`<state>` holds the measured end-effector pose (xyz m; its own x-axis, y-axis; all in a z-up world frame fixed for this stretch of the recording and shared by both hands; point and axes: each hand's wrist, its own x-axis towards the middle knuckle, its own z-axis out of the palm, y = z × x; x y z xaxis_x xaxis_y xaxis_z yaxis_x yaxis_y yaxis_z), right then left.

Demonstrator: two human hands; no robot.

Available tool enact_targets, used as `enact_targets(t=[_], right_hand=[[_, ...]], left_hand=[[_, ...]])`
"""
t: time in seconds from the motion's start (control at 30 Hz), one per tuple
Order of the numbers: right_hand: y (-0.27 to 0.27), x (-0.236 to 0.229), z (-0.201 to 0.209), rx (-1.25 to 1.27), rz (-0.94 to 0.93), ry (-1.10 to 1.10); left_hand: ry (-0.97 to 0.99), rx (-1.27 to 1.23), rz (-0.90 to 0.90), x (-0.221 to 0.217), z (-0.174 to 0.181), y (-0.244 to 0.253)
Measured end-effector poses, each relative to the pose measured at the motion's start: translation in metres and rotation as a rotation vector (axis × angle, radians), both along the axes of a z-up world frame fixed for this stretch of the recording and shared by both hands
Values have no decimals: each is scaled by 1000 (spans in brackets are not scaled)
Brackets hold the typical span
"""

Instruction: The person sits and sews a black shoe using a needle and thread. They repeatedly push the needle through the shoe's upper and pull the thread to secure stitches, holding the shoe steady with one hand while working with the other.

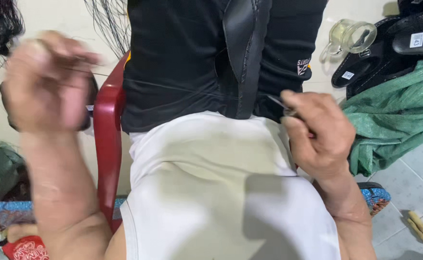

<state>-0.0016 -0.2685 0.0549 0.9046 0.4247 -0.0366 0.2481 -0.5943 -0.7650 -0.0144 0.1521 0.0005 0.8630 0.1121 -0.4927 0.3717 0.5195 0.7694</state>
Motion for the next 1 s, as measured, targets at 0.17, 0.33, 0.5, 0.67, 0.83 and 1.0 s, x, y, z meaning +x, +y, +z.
enact_targets(t=[0.17,0.33,0.5,0.67,0.83,1.0], right_hand=[[13,1,-7,-59,97,-91],[24,5,0,-59,147,-94],[28,7,8,-155,183,-135],[38,15,28,-308,229,-169],[43,27,47,-710,380,-365],[53,40,55,-830,546,-466]], left_hand=[[120,1564,-232,-32,-24,50],[-492,1634,-353,-4,34,-51],[-701,911,-567,17,34,-130],[-621,749,-622,12,13,-157],[-555,718,-622,11,3,-163],[-507,693,-639,14,3,-162]])
